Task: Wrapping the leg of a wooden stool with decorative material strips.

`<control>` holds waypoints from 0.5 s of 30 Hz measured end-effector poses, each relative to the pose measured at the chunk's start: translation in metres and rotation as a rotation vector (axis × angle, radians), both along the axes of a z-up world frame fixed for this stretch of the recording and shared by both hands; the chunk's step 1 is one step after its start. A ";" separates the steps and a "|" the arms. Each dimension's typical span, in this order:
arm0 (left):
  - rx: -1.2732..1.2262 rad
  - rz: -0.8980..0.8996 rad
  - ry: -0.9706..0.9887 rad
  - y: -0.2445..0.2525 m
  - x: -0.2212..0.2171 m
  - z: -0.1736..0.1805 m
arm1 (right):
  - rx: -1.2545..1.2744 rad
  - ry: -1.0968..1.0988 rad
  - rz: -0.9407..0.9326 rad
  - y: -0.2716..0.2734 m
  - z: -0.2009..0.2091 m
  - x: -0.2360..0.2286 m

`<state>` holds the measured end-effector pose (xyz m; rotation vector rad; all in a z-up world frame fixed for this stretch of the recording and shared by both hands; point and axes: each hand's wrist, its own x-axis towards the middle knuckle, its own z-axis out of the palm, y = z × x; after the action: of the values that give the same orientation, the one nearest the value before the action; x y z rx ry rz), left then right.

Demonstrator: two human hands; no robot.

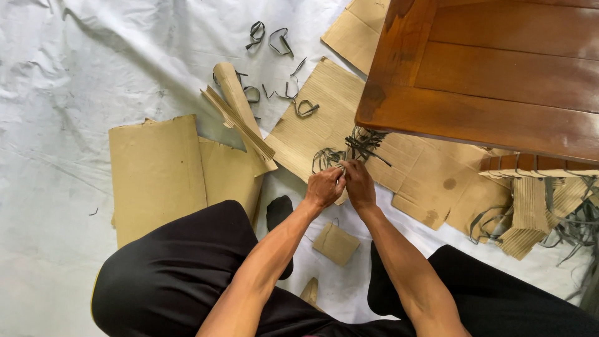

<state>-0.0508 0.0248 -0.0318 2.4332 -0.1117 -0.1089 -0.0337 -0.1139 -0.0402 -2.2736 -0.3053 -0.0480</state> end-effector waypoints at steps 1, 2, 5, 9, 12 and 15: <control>0.001 0.000 0.000 0.002 0.004 0.007 | 0.001 0.000 0.000 0.000 0.002 0.000; 0.003 0.024 0.040 0.004 0.008 0.013 | -0.007 -0.001 0.016 -0.001 0.003 -0.001; -0.037 0.072 0.067 0.007 0.024 0.028 | 0.004 0.048 -0.009 -0.004 0.005 -0.001; -0.055 -0.035 -0.017 0.014 0.051 0.023 | -0.002 -0.040 -0.028 -0.003 -0.007 -0.004; 0.094 -0.237 0.007 0.014 0.065 0.007 | 0.016 -0.054 -0.077 -0.002 -0.009 -0.002; 0.178 -0.282 0.026 0.007 0.069 -0.006 | 0.065 0.055 -0.177 -0.001 -0.004 0.000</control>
<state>0.0178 0.0321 -0.0379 2.5782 -0.4506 -0.2878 -0.0335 -0.1147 -0.0441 -2.2281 -0.0724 -0.0851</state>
